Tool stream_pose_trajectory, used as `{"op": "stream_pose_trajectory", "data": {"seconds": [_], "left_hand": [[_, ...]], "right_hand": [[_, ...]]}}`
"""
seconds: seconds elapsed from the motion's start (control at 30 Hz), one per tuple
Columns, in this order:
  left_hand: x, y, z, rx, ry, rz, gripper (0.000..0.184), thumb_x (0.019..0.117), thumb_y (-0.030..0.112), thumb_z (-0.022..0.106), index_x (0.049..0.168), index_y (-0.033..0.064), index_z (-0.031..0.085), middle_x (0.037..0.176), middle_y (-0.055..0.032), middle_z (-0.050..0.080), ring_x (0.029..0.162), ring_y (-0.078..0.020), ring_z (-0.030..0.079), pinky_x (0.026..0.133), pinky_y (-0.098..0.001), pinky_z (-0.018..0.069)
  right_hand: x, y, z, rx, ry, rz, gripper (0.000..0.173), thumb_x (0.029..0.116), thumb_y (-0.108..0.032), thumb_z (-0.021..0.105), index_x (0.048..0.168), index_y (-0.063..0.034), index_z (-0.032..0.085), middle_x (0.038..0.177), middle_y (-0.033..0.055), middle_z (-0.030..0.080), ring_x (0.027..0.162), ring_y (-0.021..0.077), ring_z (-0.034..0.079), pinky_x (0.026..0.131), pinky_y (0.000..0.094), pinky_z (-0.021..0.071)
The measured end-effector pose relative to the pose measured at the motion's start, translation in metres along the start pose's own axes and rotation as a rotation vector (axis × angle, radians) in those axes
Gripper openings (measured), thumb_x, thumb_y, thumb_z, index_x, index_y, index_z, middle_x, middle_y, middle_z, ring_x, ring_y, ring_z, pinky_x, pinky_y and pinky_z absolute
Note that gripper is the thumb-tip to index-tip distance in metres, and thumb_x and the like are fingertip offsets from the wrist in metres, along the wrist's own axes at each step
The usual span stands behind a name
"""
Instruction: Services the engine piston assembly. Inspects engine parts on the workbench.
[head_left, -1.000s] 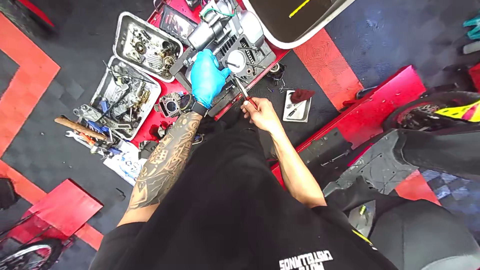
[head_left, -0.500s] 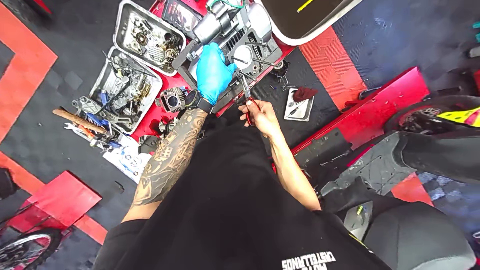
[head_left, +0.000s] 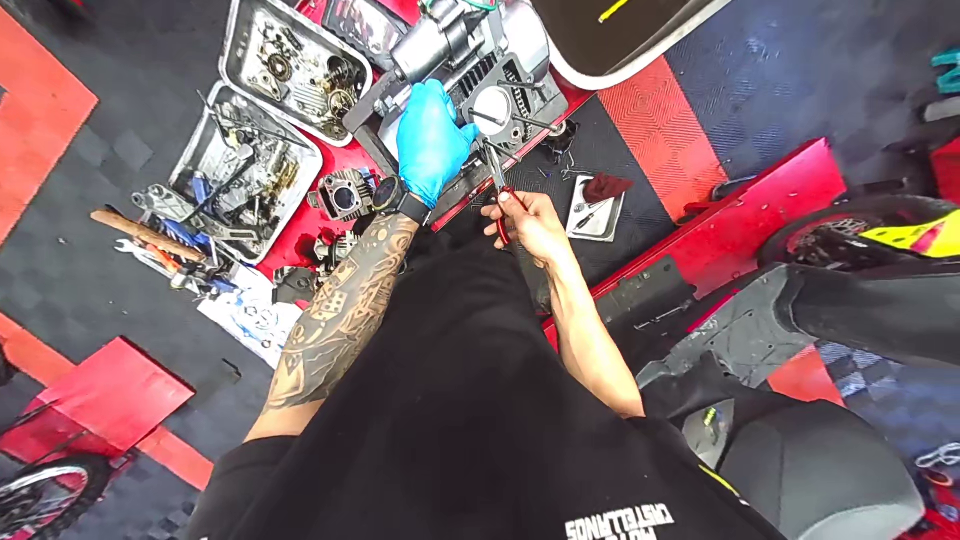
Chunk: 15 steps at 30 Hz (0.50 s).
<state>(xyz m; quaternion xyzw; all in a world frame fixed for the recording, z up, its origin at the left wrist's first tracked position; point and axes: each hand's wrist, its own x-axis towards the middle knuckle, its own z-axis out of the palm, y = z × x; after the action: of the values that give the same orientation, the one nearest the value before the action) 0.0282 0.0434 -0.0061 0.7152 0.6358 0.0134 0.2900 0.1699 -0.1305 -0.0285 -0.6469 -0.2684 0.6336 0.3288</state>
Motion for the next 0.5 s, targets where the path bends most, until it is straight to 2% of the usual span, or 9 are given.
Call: {"op": "stream_pose_trajectory", "data": {"seconds": [0.13,0.33,0.5], "left_hand": [[0.001,0.000,0.000,-0.013,-0.005,-0.010,0.046,0.0821,0.038,0.081,0.109,0.0049,0.064,0.121,-0.0141,0.061,0.110,-0.0277,0.063,0.095,-0.0478,0.0534],[0.000,0.002,-0.002,0.007,-0.016,-0.013,0.046,0.0821,0.039,0.080,0.108,0.0053,0.064,0.121,-0.0134,0.060,0.111,-0.0272,0.063,0.095,-0.0469,0.0527],[0.000,0.001,-0.001,0.006,-0.012,-0.008,0.046,0.0827,0.039,0.080,0.108,0.0050,0.063,0.120,-0.0137,0.060,0.109,-0.0271,0.063,0.094,-0.0465,0.0534]], "right_hand": [[-0.002,-0.004,0.003,0.014,0.012,0.044,0.043,0.1111,-0.045,0.040,0.111,-0.0096,0.065,0.095,0.0073,0.078,0.060,0.0224,0.072,0.049,0.0344,0.0585],[-0.004,0.001,0.018,-0.217,0.151,0.023,0.046,0.1090,-0.048,0.043,0.104,-0.0102,0.068,0.084,0.0063,0.075,0.053,0.0199,0.067,0.046,0.0357,0.0539],[0.000,0.009,0.029,-0.001,0.083,-0.057,0.043,0.1112,-0.043,0.040,0.108,-0.0096,0.066,0.092,0.0052,0.077,0.053,0.0152,0.065,0.043,0.0279,0.0510]]}}
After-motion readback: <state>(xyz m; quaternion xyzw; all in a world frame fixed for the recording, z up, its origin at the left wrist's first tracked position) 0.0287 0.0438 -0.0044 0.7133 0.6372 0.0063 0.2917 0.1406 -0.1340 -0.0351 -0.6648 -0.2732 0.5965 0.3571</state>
